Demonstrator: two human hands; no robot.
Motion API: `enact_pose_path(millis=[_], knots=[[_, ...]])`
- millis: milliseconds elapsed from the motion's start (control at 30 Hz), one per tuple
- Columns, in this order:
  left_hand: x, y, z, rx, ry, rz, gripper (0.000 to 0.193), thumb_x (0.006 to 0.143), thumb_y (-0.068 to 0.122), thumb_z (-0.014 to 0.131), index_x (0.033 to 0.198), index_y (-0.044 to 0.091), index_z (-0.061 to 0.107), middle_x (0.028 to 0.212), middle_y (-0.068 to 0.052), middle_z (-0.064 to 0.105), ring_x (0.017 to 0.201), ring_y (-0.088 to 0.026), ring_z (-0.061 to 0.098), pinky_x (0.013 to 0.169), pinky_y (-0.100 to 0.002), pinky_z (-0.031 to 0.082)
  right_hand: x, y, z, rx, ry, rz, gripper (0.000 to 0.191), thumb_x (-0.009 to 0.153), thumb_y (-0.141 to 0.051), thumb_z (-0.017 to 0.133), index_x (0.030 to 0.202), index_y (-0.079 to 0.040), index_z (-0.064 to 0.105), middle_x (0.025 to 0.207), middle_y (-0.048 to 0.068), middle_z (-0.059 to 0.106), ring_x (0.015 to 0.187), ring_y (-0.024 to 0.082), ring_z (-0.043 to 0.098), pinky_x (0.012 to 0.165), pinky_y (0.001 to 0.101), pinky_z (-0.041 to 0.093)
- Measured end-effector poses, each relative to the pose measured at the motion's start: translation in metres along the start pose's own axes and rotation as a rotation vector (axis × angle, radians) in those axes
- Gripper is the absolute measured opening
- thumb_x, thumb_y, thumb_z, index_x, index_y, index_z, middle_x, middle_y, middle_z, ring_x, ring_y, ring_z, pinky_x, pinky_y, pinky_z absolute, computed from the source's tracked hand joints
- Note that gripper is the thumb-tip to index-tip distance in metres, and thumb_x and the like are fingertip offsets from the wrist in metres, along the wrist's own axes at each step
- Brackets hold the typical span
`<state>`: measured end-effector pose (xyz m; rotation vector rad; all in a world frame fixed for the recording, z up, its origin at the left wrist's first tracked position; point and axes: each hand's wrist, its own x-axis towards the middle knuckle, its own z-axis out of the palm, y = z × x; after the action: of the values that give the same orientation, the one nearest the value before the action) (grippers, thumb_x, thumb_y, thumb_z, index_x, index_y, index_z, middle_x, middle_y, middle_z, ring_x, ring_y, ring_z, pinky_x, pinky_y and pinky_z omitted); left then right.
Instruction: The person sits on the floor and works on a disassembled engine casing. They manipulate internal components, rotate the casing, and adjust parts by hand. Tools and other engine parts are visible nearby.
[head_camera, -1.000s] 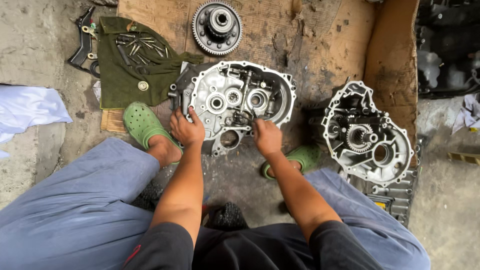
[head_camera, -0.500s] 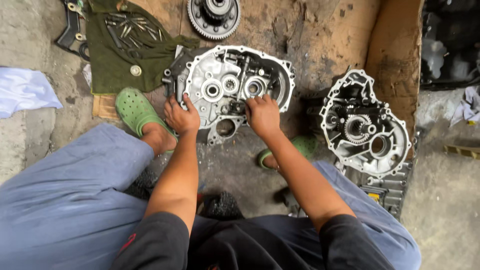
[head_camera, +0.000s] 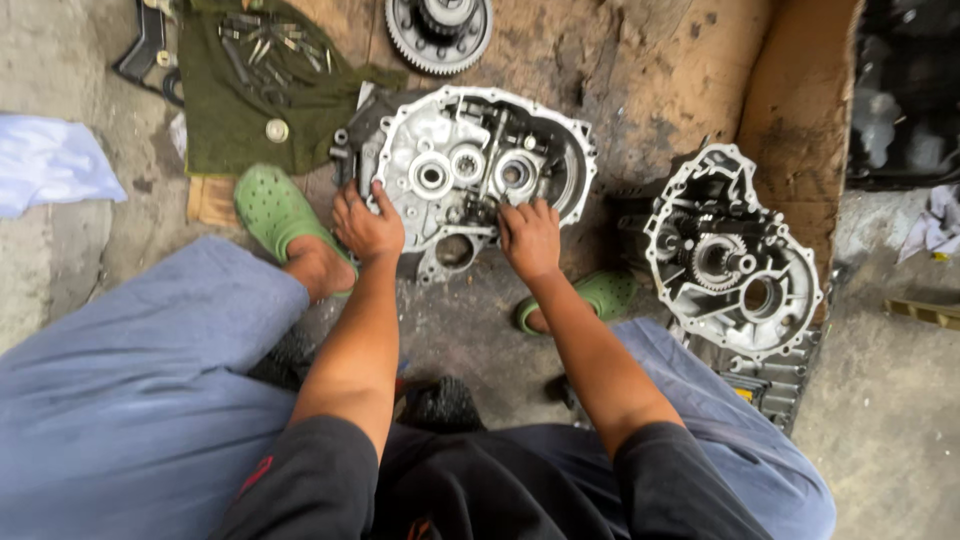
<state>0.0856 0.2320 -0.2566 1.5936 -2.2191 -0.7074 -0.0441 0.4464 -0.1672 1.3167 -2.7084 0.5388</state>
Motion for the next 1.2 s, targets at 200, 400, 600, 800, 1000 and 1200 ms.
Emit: enact_pose_path(millis=[200, 400, 600, 800, 1000, 1200], knots=[[0.001, 0.003, 0.002, 0.007, -0.006, 0.011, 0.053, 0.102, 0.048, 0.055, 0.132, 0.004, 0.061, 0.135, -0.021, 0.059, 0.125, -0.042, 0.053, 0.099, -0.058, 0.041, -0.009, 0.006, 0.019, 0.071, 0.098, 0.007, 0.014, 0.093, -0.015, 0.072, 0.105, -0.01, 0.073, 0.098, 0.007, 0.071, 0.112, 0.028, 0.064, 0.101, 0.0468, 0.043], [0.004, 0.008, -0.002, 0.007, 0.034, 0.047, 0.055, 0.101, 0.047, 0.056, 0.132, 0.002, 0.062, 0.133, -0.023, 0.059, 0.122, -0.044, 0.053, 0.099, -0.058, 0.041, -0.019, 0.02, 0.03, 0.102, 0.073, 0.11, 0.008, 0.096, -0.018, 0.07, 0.099, -0.011, 0.072, 0.098, 0.005, 0.074, 0.124, 0.027, 0.064, 0.11, 0.0527, 0.038], [0.002, 0.004, -0.002, 0.021, 0.046, 0.059, 0.055, 0.104, 0.048, 0.055, 0.133, 0.002, 0.061, 0.132, -0.023, 0.059, 0.123, -0.044, 0.054, 0.102, -0.057, 0.043, -0.018, 0.012, 0.026, 0.118, 0.085, 0.135, 0.008, 0.097, -0.018, 0.068, 0.1, -0.01, 0.071, 0.104, 0.008, 0.073, 0.12, 0.028, 0.064, 0.11, 0.0528, 0.038], [0.003, -0.002, 0.003, -0.035, 0.029, 0.047, 0.053, 0.102, 0.046, 0.055, 0.131, 0.002, 0.062, 0.135, -0.021, 0.059, 0.124, -0.043, 0.053, 0.101, -0.056, 0.042, -0.006, 0.004, 0.009, 0.05, 0.032, 0.118, 0.014, 0.093, -0.018, 0.072, 0.104, -0.011, 0.07, 0.09, 0.011, 0.067, 0.091, 0.035, 0.058, 0.084, 0.0483, 0.042], [0.003, 0.003, 0.0, -0.03, 0.0, 0.016, 0.053, 0.102, 0.046, 0.055, 0.132, 0.003, 0.062, 0.138, -0.019, 0.058, 0.126, -0.042, 0.052, 0.101, -0.057, 0.04, 0.043, -0.014, 0.008, 0.161, -0.027, -0.036, 0.022, 0.085, -0.012, 0.068, 0.107, -0.011, 0.065, 0.09, 0.009, 0.068, 0.092, 0.033, 0.06, 0.083, 0.0463, 0.045], [0.004, 0.006, -0.003, -0.041, -0.004, 0.005, 0.052, 0.101, 0.047, 0.055, 0.13, 0.004, 0.062, 0.137, -0.018, 0.059, 0.127, -0.041, 0.052, 0.102, -0.057, 0.04, 0.069, -0.033, 0.016, 0.043, -0.128, -0.043, 0.023, 0.085, -0.011, 0.061, 0.108, -0.012, 0.065, 0.088, 0.01, 0.069, 0.092, 0.034, 0.062, 0.082, 0.049, 0.045]])
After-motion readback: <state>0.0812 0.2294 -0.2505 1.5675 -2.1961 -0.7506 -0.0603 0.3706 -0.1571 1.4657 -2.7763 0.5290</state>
